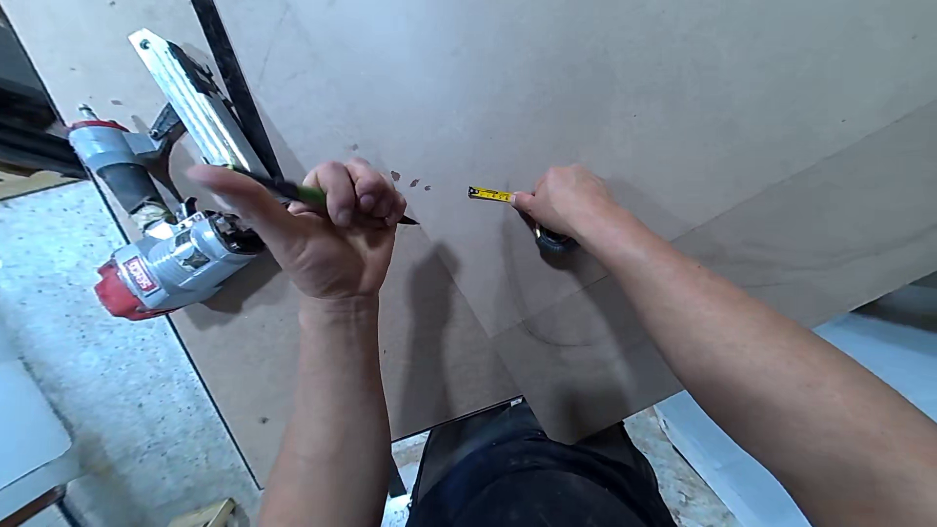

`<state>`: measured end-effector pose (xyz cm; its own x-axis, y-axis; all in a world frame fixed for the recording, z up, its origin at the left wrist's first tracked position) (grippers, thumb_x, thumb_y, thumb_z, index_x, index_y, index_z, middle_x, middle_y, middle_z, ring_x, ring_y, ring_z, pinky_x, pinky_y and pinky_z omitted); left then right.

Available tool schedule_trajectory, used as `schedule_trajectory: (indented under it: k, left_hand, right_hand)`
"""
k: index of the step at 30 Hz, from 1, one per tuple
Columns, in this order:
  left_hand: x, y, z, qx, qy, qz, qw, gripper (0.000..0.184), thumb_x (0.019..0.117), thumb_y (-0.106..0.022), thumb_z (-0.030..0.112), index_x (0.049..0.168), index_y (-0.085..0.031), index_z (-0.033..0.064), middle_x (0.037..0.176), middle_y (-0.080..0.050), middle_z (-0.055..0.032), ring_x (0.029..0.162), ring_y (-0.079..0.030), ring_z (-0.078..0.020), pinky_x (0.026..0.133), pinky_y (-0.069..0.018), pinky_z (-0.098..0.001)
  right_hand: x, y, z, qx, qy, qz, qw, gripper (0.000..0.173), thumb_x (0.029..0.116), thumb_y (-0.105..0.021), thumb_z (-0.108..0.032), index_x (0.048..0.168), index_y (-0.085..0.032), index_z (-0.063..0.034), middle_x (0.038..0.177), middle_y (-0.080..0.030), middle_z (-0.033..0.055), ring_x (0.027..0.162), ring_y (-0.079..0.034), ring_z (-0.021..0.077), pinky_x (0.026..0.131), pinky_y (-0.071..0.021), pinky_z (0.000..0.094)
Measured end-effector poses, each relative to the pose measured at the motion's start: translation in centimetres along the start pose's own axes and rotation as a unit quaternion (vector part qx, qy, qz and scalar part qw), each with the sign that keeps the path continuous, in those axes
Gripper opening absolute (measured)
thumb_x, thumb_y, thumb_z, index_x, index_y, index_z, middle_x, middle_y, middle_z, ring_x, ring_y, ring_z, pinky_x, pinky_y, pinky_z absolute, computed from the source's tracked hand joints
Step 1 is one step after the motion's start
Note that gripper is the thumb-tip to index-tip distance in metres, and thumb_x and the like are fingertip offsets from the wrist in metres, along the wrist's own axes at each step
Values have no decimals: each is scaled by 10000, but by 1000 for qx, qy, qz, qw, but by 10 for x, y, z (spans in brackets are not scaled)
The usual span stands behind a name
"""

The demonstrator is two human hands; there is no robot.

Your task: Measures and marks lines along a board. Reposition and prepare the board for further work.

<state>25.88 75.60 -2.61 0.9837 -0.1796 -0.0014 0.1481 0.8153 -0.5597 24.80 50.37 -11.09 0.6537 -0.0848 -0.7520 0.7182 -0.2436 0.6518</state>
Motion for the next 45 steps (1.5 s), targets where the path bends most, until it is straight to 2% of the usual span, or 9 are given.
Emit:
schedule_trajectory:
  k: [3, 5, 8, 12, 14, 16, 21, 26, 45]
  left_hand:
    - [-1, 13, -14, 116, -11, 24, 993, 601, 1127, -218, 418, 684, -554, 191, 798, -658, 3, 828, -647, -160, 827, -544, -367]
    - [0, 26, -29, 191, 46, 32, 980, 721, 1114, -46, 470, 761, -576, 133, 941, -706, -48, 993, -676, -217, 935, -558, -456]
    - [-6, 37, -58, 238, 160, 85, 954, 1016, 1014, 108, 644, 1092, -713, 50, 805, -733, -50, 689, -698, -154, 631, -612, -349]
    - [-15, 40, -79, 215, 68, 134, 965, 394, 1134, -401, 276, 1228, -624, -35, 1001, -761, -144, 897, -760, -259, 832, -643, -425]
    - [-16, 39, -89, 262, 18, 158, 952, 160, 973, -697, 110, 1102, -621, 53, 924, -687, -41, 762, -662, -143, 676, -578, -303]
    - [-16, 37, -97, 295, 31, 182, 937, 216, 896, -768, 82, 1008, -584, 105, 843, -619, 6, 653, -580, -88, 561, -505, -237]
    - [-15, 31, -112, 293, 103, 138, 940, 227, 1044, -515, 109, 1172, -660, -10, 925, -747, -100, 774, -737, -193, 729, -646, -360]
    - [-14, 30, -117, 376, 143, 176, 899, 96, 969, -716, 157, 1025, -715, 79, 813, -729, -41, 618, -685, -134, 529, -589, -288]
    - [7, 10, -121, 578, 141, 167, 787, 134, 844, -745, 207, 877, -635, 137, 747, -671, 8, 616, -656, -103, 567, -556, -337]
  right_hand:
    - [-1, 1, 0, 4, -5, -8, 1000, 644, 1022, -454, -658, 797, -695, -105, 849, -686, 154, 863, -691, 352, 666, -516, 583]
    - [-2, 1, 0, 2, -7, -8, 1000, 647, 1023, -449, -660, 800, -700, -107, 847, -688, 151, 859, -692, 347, 664, -517, 580]
    - [-3, 1, -1, 5, -11, -7, 1000, 647, 1021, -452, -662, 798, -694, -104, 837, -681, 151, 848, -690, 345, 654, -512, 575]
    - [-1, 1, 1, 9, -4, -5, 1000, 633, 1020, -458, -660, 840, -721, -113, 874, -696, 152, 875, -695, 349, 680, -526, 586]
    - [0, 0, 1, 8, -2, -8, 1000, 638, 1023, -452, -661, 854, -724, -108, 891, -699, 156, 891, -696, 357, 689, -527, 592]
    - [0, 0, 1, 5, 0, -5, 1000, 643, 1023, -448, -661, 838, -717, -108, 880, -694, 152, 882, -694, 351, 681, -525, 587]
    - [-1, 0, 1, 6, -6, -4, 1000, 632, 1016, -457, -668, 823, -706, -120, 840, -682, 138, 850, -690, 335, 659, -515, 567]
    - [0, 0, 1, 3, -5, -4, 1000, 632, 1016, -456, -667, 814, -703, -122, 840, -681, 133, 846, -689, 330, 655, -514, 566]
    - [-2, 4, -3, -22, 22, -10, 999, 648, 1041, -433, -633, 783, -680, -91, 878, -679, 165, 879, -685, 352, 663, -506, 578]
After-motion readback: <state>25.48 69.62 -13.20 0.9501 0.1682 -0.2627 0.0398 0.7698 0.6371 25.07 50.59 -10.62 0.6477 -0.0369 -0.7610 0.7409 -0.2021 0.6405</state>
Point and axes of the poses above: each hand's wrist, its own x-axis towards the middle knuckle, its own y-axis out of the back of the hand, z = x × y, the point moved 6 cm from there along x, towards the middle knuckle
